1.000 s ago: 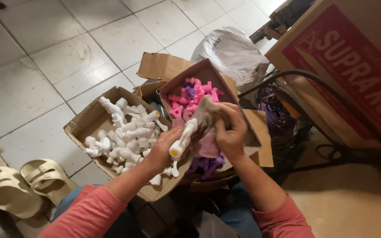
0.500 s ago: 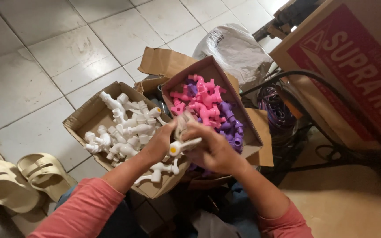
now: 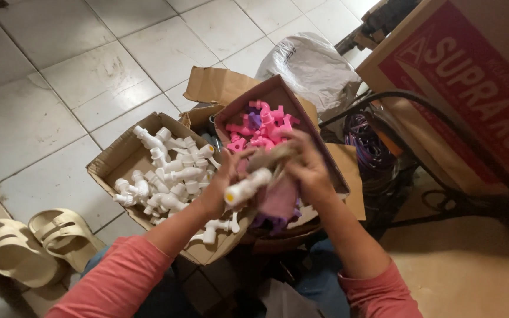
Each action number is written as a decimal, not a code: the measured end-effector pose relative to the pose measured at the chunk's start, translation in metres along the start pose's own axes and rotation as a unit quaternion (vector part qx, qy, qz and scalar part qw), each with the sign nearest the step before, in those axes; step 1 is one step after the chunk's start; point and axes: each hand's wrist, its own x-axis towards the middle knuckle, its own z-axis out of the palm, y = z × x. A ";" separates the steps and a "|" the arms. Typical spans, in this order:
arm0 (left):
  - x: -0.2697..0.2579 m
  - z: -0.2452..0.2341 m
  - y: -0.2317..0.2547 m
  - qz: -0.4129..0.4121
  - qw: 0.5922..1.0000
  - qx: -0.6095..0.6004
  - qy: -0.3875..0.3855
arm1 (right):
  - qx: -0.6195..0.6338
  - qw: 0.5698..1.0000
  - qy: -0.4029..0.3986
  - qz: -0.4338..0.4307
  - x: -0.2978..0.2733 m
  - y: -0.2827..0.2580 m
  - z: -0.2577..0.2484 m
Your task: Sorting and cleaning small plastic faucet components by hand and placing them into boxes.
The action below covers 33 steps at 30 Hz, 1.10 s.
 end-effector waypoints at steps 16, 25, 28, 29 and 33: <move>0.011 0.001 -0.019 0.017 0.984 -0.125 0.123 | 0.072 0.981 0.173 0.048 -0.013 0.051 0.066; 0.024 0.008 -0.013 -0.030 0.935 -0.320 0.148 | -0.135 0.941 0.292 -0.103 -0.013 0.044 0.073; 0.018 0.008 -0.011 -0.029 0.925 -0.354 0.133 | -0.239 0.943 0.176 -0.153 -0.016 0.040 0.084; 0.018 0.002 -0.014 -0.016 0.921 -0.370 0.121 | -0.289 0.937 0.100 -0.169 -0.019 0.041 0.089; 0.020 -0.015 0.001 0.016 0.911 -0.400 0.095 | -0.312 0.927 0.088 -0.190 -0.033 0.051 0.095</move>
